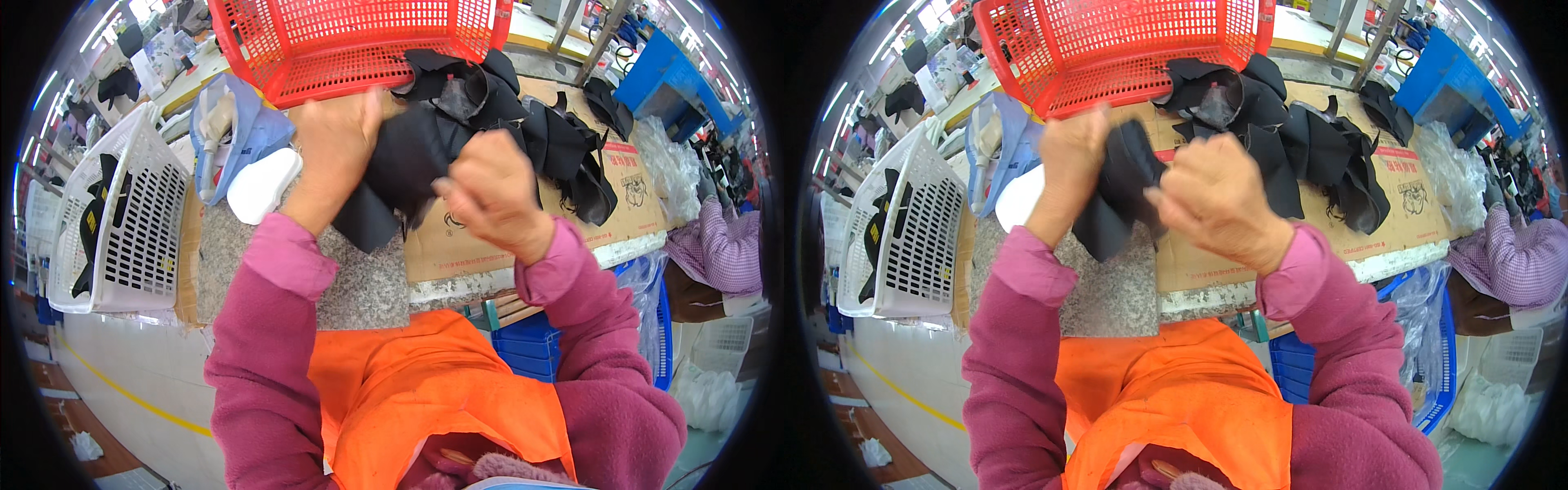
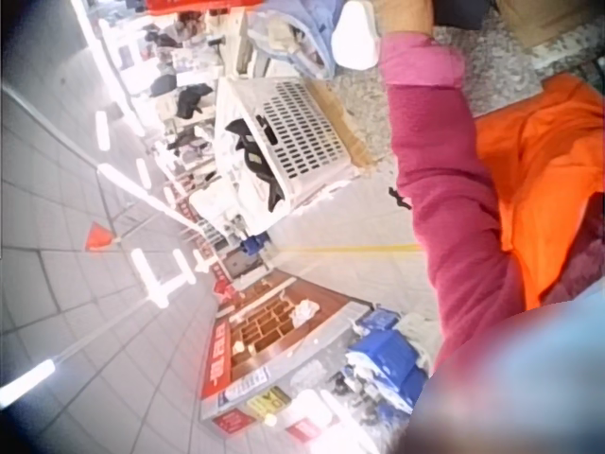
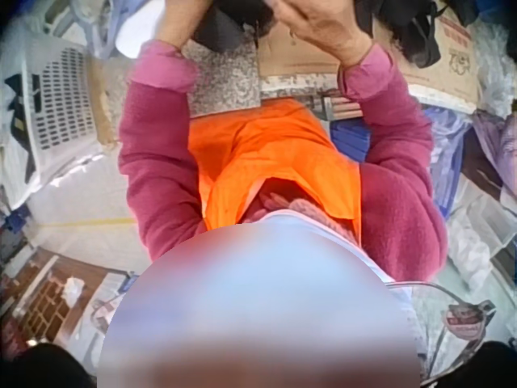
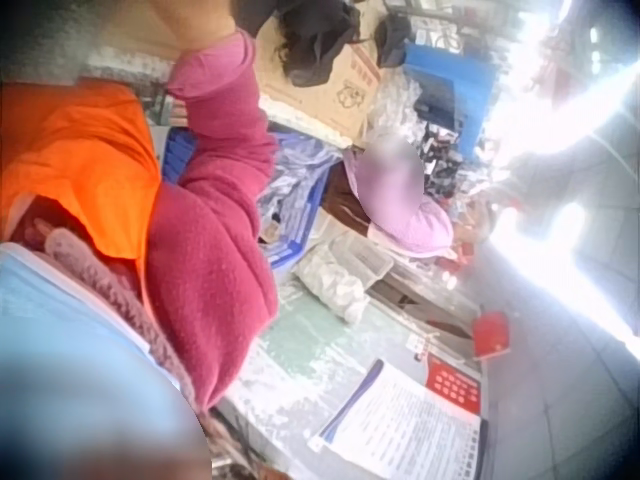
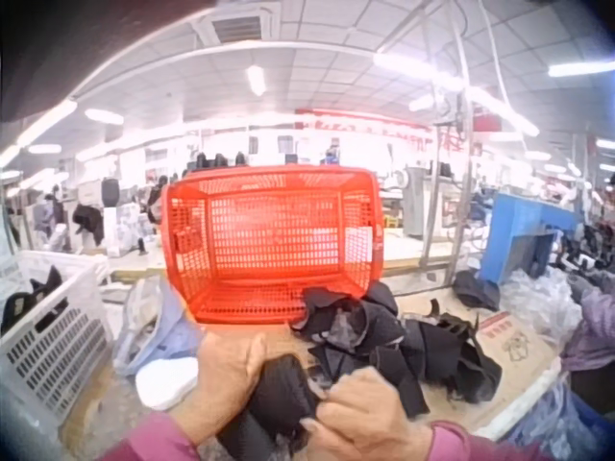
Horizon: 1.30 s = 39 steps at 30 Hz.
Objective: The person assembles a black slipper by inserting a white insole, then repeatedly folds and unfolds the upper to check seams and fit. The person handles multiple slipper uppers and insoles on a workbench in a factory setting.
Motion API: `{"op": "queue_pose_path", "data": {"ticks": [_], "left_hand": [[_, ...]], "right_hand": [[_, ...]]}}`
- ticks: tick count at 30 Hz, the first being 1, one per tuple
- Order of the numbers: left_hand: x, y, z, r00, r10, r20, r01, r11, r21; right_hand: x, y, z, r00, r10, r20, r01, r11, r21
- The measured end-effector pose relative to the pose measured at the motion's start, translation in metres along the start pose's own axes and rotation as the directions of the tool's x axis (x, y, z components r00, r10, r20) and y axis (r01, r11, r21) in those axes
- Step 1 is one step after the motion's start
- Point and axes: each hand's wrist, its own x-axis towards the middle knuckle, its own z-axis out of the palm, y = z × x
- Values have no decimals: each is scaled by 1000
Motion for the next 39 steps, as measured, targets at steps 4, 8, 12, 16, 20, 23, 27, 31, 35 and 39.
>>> {"op": "queue_pose_path", "data": {"ticks": [4,8,12,16,20,23,27,31,35,39], "left_hand": [[-15,6,-1,994,97,-50,-103,983,-149],[-15,-6,-1,999,-36,-15,34,997,-73],[-13,-1,2,999,-15,44,15,1000,-6],[-1,0,2,997,59,-56,-58,998,7],[-5,-8,1,1000,-9,-14,9,1000,-1],[-20,-5,6,965,-196,172,218,968,-122],[-3,-6,11,999,48,-25,-48,999,-11],[46,-11,0,980,-24,-198,-3,990,-139],[51,-4,-10,982,-65,-179,18,967,-254],[2,11,-7,996,66,-63,-72,993,-96]], "right_hand": [[-9,-2,10,994,85,-71,-80,994,73],[-20,8,6,999,26,-41,-24,998,52],[-20,2,13,985,168,39,-172,974,148],[-11,2,10,998,56,20,-58,995,84],[-6,7,1,995,96,-22,-95,993,64],[-5,2,9,990,140,23,-141,983,121],[3,1,7,997,46,-62,-39,992,120],[24,15,-23,977,201,-71,-184,962,200],[27,15,-35,996,75,-56,-69,993,100],[0,-1,-2,992,102,75,-111,985,132]]}}
